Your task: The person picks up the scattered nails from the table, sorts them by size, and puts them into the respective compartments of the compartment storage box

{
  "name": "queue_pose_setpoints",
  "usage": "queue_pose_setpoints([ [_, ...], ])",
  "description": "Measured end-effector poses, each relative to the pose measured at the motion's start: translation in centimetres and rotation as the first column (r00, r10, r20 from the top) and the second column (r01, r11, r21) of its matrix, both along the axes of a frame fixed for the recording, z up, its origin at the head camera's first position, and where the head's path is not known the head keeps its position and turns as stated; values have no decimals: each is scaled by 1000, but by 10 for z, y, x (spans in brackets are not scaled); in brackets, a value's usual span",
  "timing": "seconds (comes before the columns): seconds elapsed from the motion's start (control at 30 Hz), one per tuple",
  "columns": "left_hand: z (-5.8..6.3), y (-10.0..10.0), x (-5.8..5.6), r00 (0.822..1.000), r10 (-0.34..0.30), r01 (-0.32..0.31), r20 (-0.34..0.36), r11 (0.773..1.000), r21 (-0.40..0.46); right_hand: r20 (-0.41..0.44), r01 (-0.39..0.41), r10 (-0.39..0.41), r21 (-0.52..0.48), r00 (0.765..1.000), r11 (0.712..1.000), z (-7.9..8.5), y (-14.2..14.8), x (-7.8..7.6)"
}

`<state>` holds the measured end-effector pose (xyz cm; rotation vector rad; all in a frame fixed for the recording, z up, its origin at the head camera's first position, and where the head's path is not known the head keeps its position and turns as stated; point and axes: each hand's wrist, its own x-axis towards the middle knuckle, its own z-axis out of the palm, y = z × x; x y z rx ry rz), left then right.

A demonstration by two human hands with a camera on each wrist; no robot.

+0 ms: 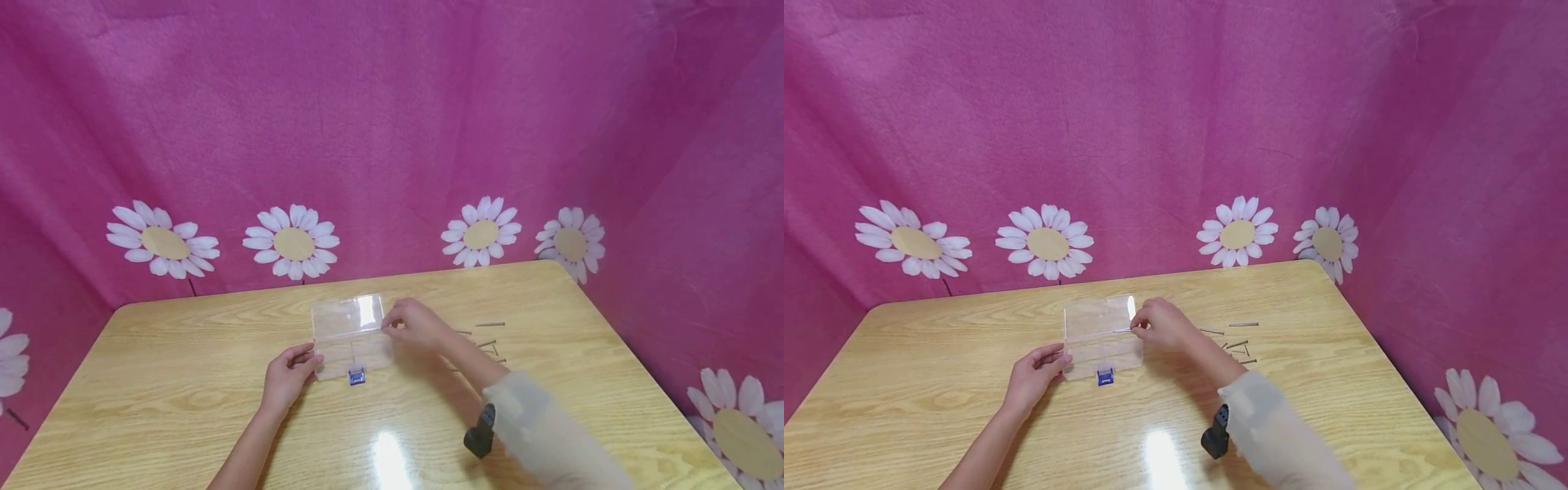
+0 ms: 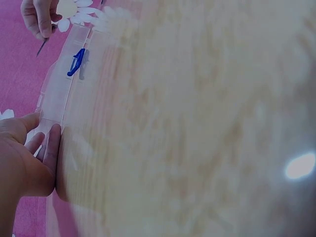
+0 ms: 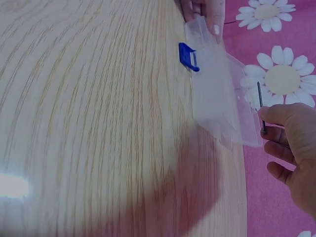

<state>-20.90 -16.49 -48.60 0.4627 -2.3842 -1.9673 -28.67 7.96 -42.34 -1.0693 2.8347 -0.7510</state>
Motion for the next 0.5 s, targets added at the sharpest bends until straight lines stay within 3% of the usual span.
queue_pose_setpoints([
  [0.33, 0, 1, 0, 1000, 7, -7, 8, 1000, 4, 42, 5, -6, 18, 999, 1000, -1, -15, 3],
  [0.5, -2, 0, -1, 1000, 7, -7, 3, 1000, 2, 7, -22, 22, 31, 1000, 999, -2, -21, 2],
])
